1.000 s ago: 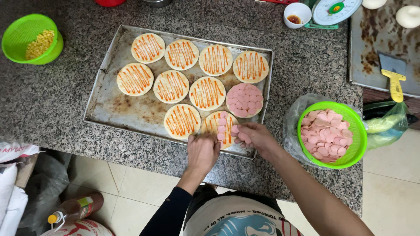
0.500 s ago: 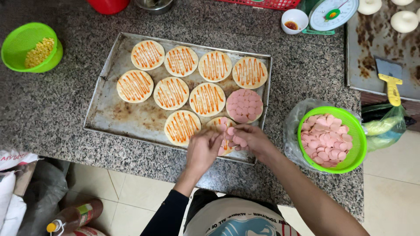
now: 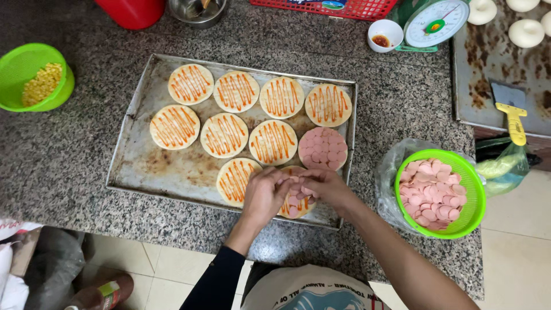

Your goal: The person takes sliced sausage pieces from a bowl by hand and places them onto pizza crusts on a baking tray.

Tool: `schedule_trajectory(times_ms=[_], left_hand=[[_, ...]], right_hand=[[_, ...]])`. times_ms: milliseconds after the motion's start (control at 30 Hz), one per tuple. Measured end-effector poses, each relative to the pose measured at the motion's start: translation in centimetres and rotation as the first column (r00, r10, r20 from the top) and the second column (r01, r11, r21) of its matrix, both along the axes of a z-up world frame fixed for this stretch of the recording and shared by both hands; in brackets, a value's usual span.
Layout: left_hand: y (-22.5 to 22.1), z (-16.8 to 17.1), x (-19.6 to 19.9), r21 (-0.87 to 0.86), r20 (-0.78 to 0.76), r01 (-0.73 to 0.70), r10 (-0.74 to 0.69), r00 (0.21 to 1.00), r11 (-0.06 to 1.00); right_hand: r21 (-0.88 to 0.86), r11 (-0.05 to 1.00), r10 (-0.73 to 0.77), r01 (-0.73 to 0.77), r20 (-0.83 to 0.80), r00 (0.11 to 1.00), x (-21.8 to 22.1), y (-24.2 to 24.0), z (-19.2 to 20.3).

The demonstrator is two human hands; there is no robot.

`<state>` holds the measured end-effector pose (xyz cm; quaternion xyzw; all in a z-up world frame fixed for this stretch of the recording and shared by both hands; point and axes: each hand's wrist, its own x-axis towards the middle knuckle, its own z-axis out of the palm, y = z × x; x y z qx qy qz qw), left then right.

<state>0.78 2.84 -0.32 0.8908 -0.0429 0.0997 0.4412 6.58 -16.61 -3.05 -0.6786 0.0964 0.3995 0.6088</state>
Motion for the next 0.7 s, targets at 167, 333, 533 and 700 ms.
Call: schedule_trajectory(times_ms=[167,333,533,700], left_hand=[[1.2,-0.8,1.3,-0.004,-0.135,-0.167,0.165,0.977,0.986],[1.1,-2.7,1.8,0.002,-0.073,-0.148,0.148,0.986,0.989],[-0.2,-3.4,2.4,0.142,-0.071,-0.073,0.084,0.994,0.987],[-0.5,-3.1,2.5,0.222,-0.118,-0.161,0.191,0.975,0.962]], right_hand=[[0.025,0.998,-0.055,0.054,0.038,0.998,1.0,-0.9,-0.5],[0.145,0.965,-0.217,0.216,-0.015,0.976,1.8,-1.4,-0.9],[0.096,0.963,-0.252,0.251,0.003,0.968,1.8,-2.3,-3.5],[0.02,0.963,-0.267,0.267,0.012,0.964,1.9,-3.0,-5.8]])
